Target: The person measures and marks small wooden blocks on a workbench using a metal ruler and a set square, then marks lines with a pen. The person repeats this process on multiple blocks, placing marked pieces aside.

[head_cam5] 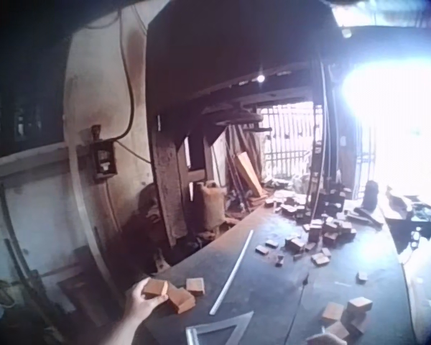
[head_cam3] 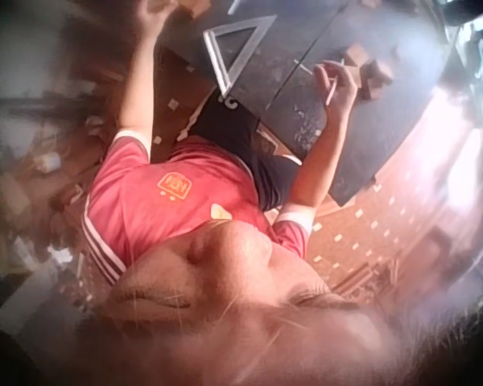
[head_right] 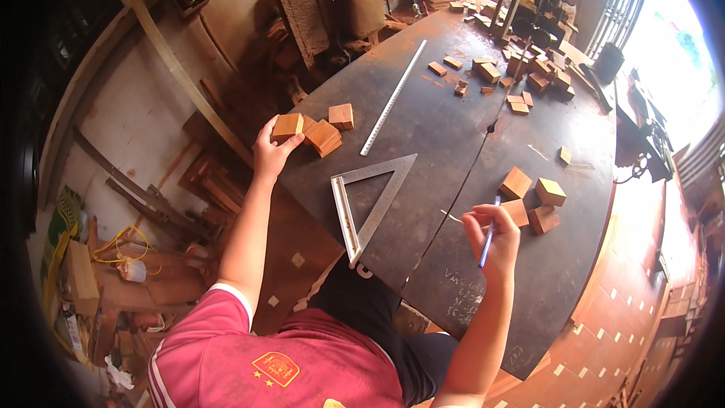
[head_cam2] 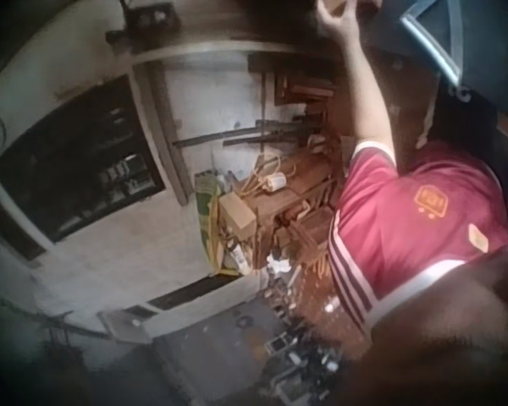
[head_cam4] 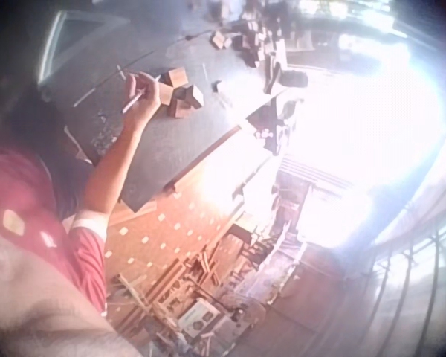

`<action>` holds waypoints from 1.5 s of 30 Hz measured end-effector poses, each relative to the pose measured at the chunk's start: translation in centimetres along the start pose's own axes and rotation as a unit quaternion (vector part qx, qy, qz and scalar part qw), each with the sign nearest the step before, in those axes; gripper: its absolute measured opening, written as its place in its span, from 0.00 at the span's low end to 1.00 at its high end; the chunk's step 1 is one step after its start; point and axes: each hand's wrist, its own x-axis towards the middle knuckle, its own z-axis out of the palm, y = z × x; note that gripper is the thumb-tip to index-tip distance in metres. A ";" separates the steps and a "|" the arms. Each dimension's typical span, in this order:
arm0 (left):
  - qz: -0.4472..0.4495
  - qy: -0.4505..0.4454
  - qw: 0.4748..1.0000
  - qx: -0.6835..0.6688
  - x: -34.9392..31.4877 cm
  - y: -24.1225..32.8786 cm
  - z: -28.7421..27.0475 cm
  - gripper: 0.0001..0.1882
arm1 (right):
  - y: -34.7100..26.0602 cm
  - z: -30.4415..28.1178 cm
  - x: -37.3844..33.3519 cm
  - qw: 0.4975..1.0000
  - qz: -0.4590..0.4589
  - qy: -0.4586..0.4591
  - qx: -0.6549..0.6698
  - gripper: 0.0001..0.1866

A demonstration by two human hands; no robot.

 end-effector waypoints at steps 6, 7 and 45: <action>-0.006 -0.108 0.993 -0.045 3.0 -5.3 2.6 0.41 | 0.1 -2.3 0.7 0.869 -0.036 0.286 -0.402 0.18; -0.015 -0.109 0.993 -0.042 3.0 -5.7 3.1 0.40 | 0.2 -2.8 0.6 0.850 -0.016 0.290 -0.439 0.21; 0.080 -0.264 0.952 0.131 -5.5 9.1 4.5 0.21 | -1.3 2.9 -1.0 0.940 -0.073 -0.184 -0.278 0.33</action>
